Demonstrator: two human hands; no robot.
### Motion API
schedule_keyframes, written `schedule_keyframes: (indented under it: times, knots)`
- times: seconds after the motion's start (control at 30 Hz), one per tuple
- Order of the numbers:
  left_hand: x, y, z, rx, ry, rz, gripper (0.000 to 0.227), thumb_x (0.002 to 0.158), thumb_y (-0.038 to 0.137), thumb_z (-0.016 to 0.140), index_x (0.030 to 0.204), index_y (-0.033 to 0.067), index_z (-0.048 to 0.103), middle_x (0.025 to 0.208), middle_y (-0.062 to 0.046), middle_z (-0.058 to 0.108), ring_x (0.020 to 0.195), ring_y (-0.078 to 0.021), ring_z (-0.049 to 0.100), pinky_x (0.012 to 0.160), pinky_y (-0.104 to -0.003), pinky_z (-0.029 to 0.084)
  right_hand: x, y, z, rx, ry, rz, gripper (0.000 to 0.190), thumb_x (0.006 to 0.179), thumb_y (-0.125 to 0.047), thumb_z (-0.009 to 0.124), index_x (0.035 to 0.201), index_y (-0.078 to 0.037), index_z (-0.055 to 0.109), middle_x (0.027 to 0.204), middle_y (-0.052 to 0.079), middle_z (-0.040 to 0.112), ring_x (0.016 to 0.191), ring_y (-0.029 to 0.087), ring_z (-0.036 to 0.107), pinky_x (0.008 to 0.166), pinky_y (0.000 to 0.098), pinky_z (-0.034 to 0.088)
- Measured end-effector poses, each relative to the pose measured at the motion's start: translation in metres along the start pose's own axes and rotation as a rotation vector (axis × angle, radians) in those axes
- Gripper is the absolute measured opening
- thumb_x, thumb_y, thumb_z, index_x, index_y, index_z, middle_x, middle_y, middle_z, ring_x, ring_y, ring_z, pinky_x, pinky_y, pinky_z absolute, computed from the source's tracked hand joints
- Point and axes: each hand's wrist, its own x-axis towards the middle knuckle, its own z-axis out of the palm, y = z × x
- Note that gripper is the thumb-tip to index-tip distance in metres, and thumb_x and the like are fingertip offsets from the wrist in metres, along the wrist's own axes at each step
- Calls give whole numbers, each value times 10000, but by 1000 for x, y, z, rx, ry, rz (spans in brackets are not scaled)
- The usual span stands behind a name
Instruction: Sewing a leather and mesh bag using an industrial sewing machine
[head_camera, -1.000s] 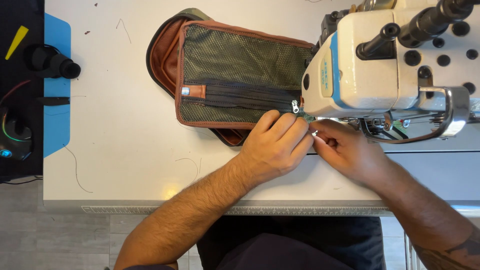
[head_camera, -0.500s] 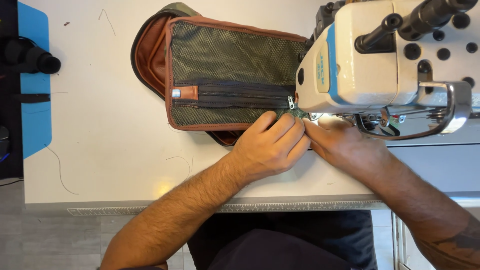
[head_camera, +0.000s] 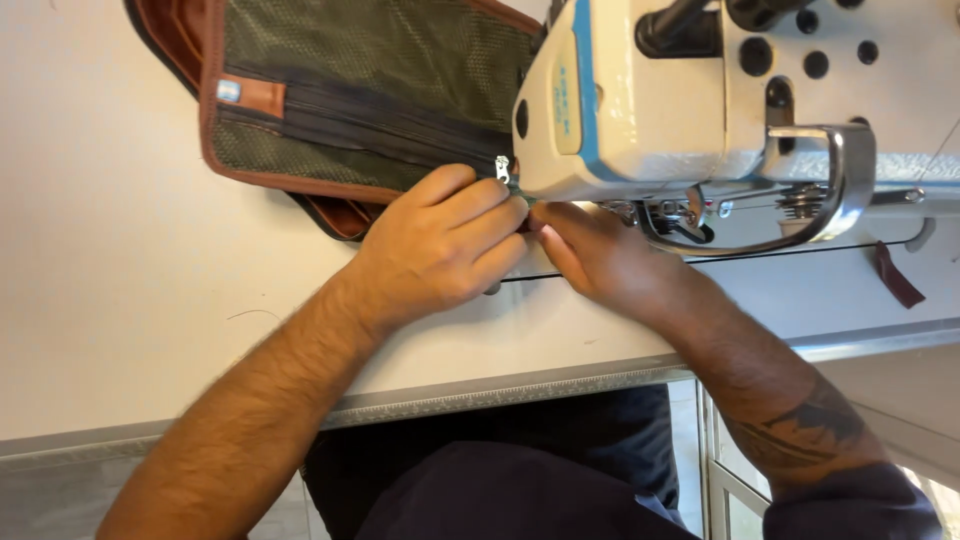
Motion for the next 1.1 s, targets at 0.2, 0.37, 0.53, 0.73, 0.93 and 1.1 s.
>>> schedule_keyframes:
  times: [0.2, 0.37, 0.53, 0.73, 0.93, 1.1]
  knots:
    - [-1, 9, 11, 20, -65, -80, 157, 1023, 44, 627, 871, 81, 640, 783, -73, 599, 862, -259, 634, 839, -387, 507, -12, 10, 8, -641, 396, -152, 84, 990, -316, 659, 1019, -379, 705, 561, -83, 401, 464, 207, 517, 570, 342, 530]
    - [9, 7, -4, 119, -154, -93, 237, 1015, -68, 543, 877, 125, 544, 794, -9, 549, 778, -184, 523, 807, -334, 474, -15, 4, 5, -733, 317, -246, 135, 1087, -208, 577, 1110, -157, 700, 692, -96, 512, 567, 55, 515, 500, 228, 383]
    - [0, 4, 5, 95, -104, -156, 193, 974, -103, 587, 948, 88, 594, 770, -2, 554, 754, -184, 527, 826, -353, 506, -13, 3, 17, -828, 378, -244, 175, 1083, -227, 569, 1100, -142, 721, 752, -61, 592, 612, 71, 583, 526, 237, 446]
    - [-8, 7, 6, 64, -70, -306, 192, 990, -71, 600, 884, 87, 572, 712, -14, 556, 732, -224, 520, 752, -365, 422, -17, 1, 22, -620, 320, -58, 129, 1049, -135, 640, 1164, -104, 691, 845, -4, 690, 642, 149, 638, 534, 287, 439]
    - [-4, 8, 12, 25, -22, -372, 283, 1097, 100, 566, 816, 102, 532, 740, -17, 532, 723, -228, 469, 741, -363, 373, 6, -19, -2, 174, 297, -111, 142, 1028, 137, 547, 965, 116, 672, 751, 133, 588, 696, 199, 556, 670, 361, 437]
    - [-6, 7, 13, -28, 25, -333, 316, 1031, -103, 523, 778, 87, 511, 726, -24, 494, 712, -219, 450, 728, -361, 348, 8, -1, -3, 201, 102, -167, 150, 1075, 24, 516, 1129, 74, 647, 898, 138, 682, 787, 178, 631, 750, 369, 517]
